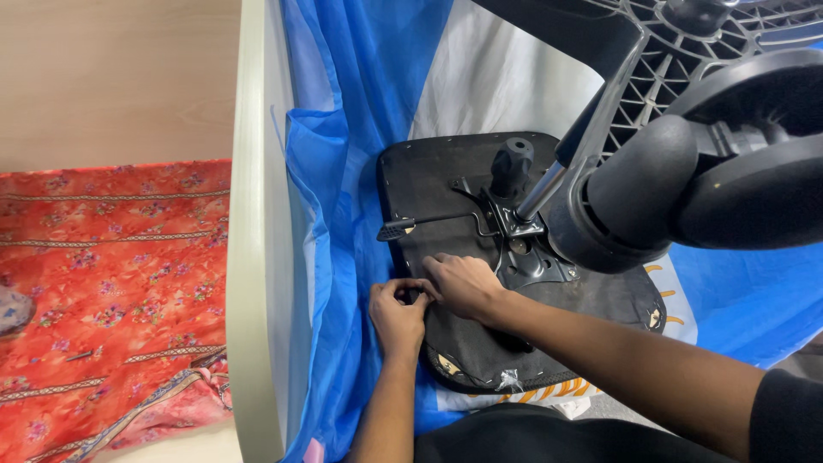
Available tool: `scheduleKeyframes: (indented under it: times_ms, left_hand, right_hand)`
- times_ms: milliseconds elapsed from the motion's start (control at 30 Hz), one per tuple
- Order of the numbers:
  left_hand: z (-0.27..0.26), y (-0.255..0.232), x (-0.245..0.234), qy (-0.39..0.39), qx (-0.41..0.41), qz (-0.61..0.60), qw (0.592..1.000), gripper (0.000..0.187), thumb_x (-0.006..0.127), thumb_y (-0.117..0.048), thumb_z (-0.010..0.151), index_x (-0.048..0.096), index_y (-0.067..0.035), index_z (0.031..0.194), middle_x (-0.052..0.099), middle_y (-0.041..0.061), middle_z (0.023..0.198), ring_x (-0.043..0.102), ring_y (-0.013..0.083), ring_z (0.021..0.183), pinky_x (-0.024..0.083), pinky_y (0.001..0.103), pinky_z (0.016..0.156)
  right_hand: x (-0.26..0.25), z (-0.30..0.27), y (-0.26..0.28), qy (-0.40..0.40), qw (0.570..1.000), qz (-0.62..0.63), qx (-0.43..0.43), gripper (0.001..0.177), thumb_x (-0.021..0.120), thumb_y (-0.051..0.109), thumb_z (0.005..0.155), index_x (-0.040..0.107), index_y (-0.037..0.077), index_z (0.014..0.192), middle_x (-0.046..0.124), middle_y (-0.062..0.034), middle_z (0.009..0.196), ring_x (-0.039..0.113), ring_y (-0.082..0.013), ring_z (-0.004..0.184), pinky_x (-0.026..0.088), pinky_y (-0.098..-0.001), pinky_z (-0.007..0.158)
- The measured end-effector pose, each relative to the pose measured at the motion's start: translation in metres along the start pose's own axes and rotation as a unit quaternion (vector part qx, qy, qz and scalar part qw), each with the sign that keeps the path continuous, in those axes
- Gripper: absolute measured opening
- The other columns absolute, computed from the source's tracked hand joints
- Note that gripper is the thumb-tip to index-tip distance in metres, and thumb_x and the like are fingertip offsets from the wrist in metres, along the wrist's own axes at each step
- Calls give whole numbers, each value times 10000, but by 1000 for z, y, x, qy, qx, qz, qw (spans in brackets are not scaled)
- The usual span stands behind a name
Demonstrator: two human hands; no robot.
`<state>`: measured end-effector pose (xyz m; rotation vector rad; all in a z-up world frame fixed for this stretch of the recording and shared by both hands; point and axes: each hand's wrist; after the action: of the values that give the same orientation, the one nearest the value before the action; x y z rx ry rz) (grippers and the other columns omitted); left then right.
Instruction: The person works on an office chair seat placed upside down on the floor, unscrewing and removing screws from the metal mechanism plate under the seat with a screwdriver, handling the black plastic gas-lift cover and small screws, and tightening screws back into the seat plate.
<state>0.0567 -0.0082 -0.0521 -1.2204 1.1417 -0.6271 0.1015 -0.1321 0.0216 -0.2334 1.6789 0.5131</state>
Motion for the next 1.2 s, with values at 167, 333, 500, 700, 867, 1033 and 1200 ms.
scheduleKeyframes:
  times_ms: [167, 333, 500, 700, 867, 1033, 1200]
  left_hand:
    - [0, 9, 6, -10, 44, -1, 999, 202, 880, -100, 660, 795, -73, 841, 608, 104, 833, 600, 244, 726, 507, 384, 689]
    - [3, 10, 7, 10, 5, -3, 1000, 181, 849, -101, 686, 810, -81, 862, 620, 90, 847, 619, 228, 694, 525, 368, 678]
    - [2, 3, 3, 10, -5, -18, 1000, 239, 856, -97, 656, 814, -94, 891, 630, 84, 860, 626, 226, 697, 534, 358, 691]
    - [2, 2, 2, 13, 15, 15, 1000, 236, 880, -99, 652, 824, -89, 881, 620, 110, 848, 616, 246, 727, 522, 378, 716]
    - [1, 5, 7, 12, 13, -9, 1000, 168, 845, -115, 722, 822, -85, 885, 656, 108, 870, 669, 249, 769, 544, 375, 736]
    - [-1, -4, 5, 10, 40, -13, 999, 168, 811, -83, 765, 822, -86, 932, 673, 111, 914, 683, 260, 828, 557, 379, 773]
    - [-3, -19, -4, 2, 55, -3, 998, 283, 824, -43, 682, 770, -52, 960, 662, 122, 888, 667, 270, 807, 549, 393, 766]
  right_hand:
    - [-1, 3, -4, 50, 997, -9, -55, 245, 668, 301, 913, 650, 57, 933, 696, -149, 948, 706, -358, 830, 571, -486, 693]
    - [-3, 9, -8, 92, 993, -40, -65, 243, 650, 293, 941, 652, 51, 969, 697, -168, 932, 710, -367, 810, 577, -486, 686]
    - [0, 8, 1, 117, 991, -64, -8, 255, 604, 299, 993, 680, 59, 960, 727, -169, 911, 727, -360, 825, 584, -465, 721]
    - [-6, 2, 4, 56, 998, -32, -8, 382, 701, 276, 864, 569, 1, 1094, 655, -197, 1038, 708, -382, 796, 595, -479, 638]
    - [-9, -1, -4, 77, 996, -11, -42, 240, 665, 240, 916, 604, 34, 1022, 671, -161, 1033, 703, -369, 863, 576, -488, 714]
    - [-3, 2, -7, 67, 997, 1, -33, 242, 636, 283, 943, 626, 52, 1013, 695, -166, 971, 705, -378, 843, 575, -503, 706]
    - [-3, 4, -2, 71, 997, -23, 13, 242, 591, 321, 982, 650, 89, 1020, 717, -181, 901, 707, -394, 815, 570, -510, 718]
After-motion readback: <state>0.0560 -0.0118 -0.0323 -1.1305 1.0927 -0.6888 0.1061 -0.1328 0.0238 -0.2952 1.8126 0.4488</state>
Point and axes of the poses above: each hand's wrist, its own z-axis towards the middle knuckle, its own x-axis out of the palm, y = z × x
